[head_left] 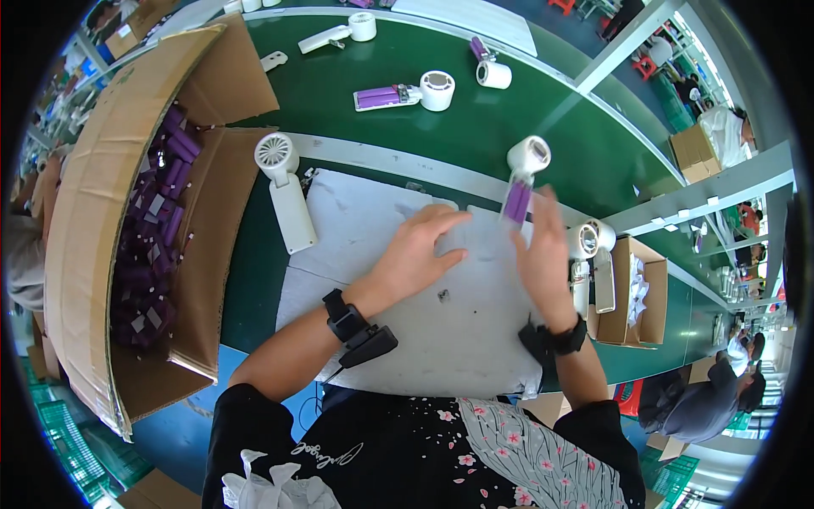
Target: Assembling small handheld fans by installing motors, batteries, and wiring into plastic casings.
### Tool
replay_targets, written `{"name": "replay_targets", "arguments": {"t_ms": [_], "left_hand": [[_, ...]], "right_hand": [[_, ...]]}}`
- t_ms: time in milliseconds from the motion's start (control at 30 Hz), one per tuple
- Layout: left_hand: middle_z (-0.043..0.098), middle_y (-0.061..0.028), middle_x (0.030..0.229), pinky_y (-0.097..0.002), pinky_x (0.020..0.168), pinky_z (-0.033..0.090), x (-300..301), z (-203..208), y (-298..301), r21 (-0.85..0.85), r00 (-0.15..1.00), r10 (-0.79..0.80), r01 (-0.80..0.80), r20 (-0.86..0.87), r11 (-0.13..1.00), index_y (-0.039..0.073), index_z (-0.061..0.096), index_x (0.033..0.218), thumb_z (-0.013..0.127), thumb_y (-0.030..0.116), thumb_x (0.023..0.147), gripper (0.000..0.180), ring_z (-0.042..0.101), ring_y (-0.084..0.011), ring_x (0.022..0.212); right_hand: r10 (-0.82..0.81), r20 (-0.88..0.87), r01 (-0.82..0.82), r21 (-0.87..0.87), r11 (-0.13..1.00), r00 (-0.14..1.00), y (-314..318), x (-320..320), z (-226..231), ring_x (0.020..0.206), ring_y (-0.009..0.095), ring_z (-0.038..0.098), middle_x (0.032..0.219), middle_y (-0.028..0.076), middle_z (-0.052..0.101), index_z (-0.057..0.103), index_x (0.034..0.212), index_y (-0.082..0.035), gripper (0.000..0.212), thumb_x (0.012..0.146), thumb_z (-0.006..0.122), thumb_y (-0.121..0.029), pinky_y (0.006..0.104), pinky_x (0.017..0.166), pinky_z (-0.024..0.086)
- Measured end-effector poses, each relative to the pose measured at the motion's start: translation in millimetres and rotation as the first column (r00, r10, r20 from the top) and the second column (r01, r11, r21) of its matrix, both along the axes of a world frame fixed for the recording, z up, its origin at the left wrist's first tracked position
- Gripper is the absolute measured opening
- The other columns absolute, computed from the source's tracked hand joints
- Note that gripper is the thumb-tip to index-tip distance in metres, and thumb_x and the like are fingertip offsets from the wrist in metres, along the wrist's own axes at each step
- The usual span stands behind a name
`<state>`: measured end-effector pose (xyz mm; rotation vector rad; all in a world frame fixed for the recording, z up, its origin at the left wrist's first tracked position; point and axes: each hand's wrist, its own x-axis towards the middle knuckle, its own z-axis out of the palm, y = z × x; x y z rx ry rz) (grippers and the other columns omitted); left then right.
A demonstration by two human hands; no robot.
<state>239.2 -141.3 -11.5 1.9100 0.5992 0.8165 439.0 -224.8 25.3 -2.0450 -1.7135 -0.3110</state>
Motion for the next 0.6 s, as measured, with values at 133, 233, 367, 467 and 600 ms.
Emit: {"name": "replay_targets", "arguments": {"t_ms": [133,233,367,467,600], "left_hand": [[0.053,-0.0143,0.127,-0.0359,0.085,0.051,-7.1,1.6,11.5,0.188,0.974,0.223,-0.21,-0.048,0.959,0.012,0.06,0.123,0.075,0.01,0.076,0.049,0.058,-0.0277,0.101],[0.048,-0.0184,0.128,-0.0416,0.091,0.046,-21.8,19.0,23.7,0.323,0.908,0.405,-0.352,-0.109,0.878,0.012,0.06,0.122,0.075,0.012,0.074,0.05,0.052,-0.0351,0.109],[0.043,-0.0212,0.13,-0.0489,0.098,0.041,-61.9,51.9,46.8,0.62,0.673,0.727,-0.514,-0.136,0.593,0.012,0.055,0.127,0.077,0.015,0.071,0.06,0.043,-0.0426,0.118],[0.043,-0.0206,0.13,-0.0506,0.1,0.04,-88.6,57.8,62.4,0.582,0.507,0.816,-0.588,-0.277,0.562,0.015,0.052,0.132,0.079,0.015,0.069,0.068,0.041,-0.0431,0.12],[0.041,-0.0216,0.133,-0.0513,0.1,0.039,-130.7,38.5,80.6,0.553,0.485,0.767,-0.533,-0.42,0.64,0.018,0.048,0.136,0.079,0.015,0.069,0.074,0.042,-0.046,0.119]], "right_hand": [[0.133,-0.159,-0.127,0.045,0.991,0.978,5.6,3.1,15.3,0.106,0.035,0.059,0.123,0.018,0.058,0.058,0.118,0.0,0.047,0.075,0.075,-0.008,0.0382,0.087,0.05],[0.134,-0.417,-0.221,-0.168,0.961,0.899,-4.8,-10.1,4.4,0.096,0.031,0.061,0.118,0.015,0.059,0.061,0.113,-0.002,0.039,0.076,0.074,-0.006,0.0346,0.079,0.051],[0.245,-0.443,-0.306,-0.072,0.949,0.862,-9.6,-6.2,-19.2,0.083,0.024,0.061,0.11,0.01,0.06,0.065,0.105,-0.004,0.03,0.076,0.073,-0.004,0.0299,0.07,0.05],[0.276,-0.416,-0.295,0.02,0.955,0.866,-9.1,-1.7,-28.9,0.078,0.022,0.061,0.106,0.009,0.061,0.066,0.101,-0.004,0.025,0.076,0.073,-0.004,0.0285,0.067,0.05],[0.258,-0.519,-0.275,0.046,0.96,0.815,-8.1,-6.3,-31.4,0.078,0.022,0.062,0.104,0.009,0.061,0.066,0.095,-0.003,0.02,0.076,0.073,-0.004,0.0289,0.067,0.051]]}}
